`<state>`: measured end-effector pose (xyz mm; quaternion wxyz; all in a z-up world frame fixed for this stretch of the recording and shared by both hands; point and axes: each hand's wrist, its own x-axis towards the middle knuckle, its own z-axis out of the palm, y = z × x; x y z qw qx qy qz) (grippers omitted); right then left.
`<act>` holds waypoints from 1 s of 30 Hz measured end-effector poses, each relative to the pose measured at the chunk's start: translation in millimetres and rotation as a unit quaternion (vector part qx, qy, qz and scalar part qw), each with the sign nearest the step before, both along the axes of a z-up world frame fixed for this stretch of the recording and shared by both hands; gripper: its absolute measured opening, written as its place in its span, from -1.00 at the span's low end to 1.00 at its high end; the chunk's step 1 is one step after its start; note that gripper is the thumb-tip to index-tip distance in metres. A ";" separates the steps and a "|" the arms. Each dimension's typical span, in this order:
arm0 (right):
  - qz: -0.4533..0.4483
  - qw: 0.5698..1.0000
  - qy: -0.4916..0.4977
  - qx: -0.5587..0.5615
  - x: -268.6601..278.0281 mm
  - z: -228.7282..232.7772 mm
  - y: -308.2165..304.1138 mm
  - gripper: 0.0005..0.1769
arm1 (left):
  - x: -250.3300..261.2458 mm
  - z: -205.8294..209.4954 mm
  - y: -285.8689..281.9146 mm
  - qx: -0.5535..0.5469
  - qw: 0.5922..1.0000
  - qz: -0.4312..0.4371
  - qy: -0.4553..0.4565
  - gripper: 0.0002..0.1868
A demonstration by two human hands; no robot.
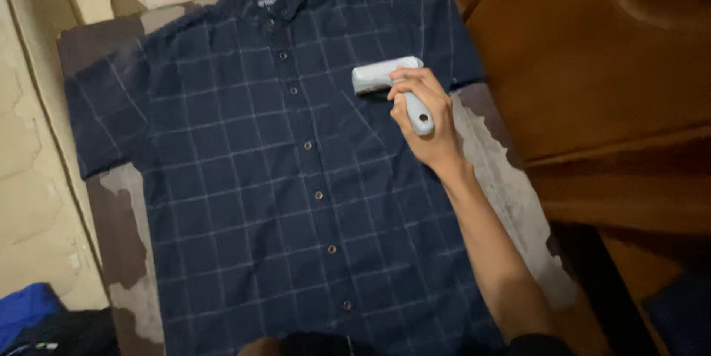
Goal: The person lays a dark blue plaid shirt flat on a table, smooths it out, and then uses a lint roller to clean the shirt's surface. The person rolls the lint remover over the front, sleeves, and collar of the shirt to remove lint and debris.
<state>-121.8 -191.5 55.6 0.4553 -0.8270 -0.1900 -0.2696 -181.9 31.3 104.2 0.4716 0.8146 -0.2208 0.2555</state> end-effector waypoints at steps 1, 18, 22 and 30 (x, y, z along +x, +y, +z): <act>0.003 1.000 -0.021 -0.007 2.5 -0.4 0.7 -0.95 | 3.1 1.3 0.2 -0.001 1.000 0.000 -0.002 -0.82; -0.005 1.000 0.014 0.008 34.1 -2.8 0.1 -0.93 | 48.3 18.3 8.3 -0.042 0.998 -0.033 0.029 -0.79; -0.001 1.000 0.003 0.010 44.6 -3.1 0.8 -0.95 | 62.5 14.8 6.7 -0.070 0.996 -0.045 0.029 -0.79; 0.010 1.000 -0.028 0.008 90.3 -13.5 0.7 -0.90 | 71.2 28.0 15.4 -0.128 0.989 -0.065 0.014 -0.77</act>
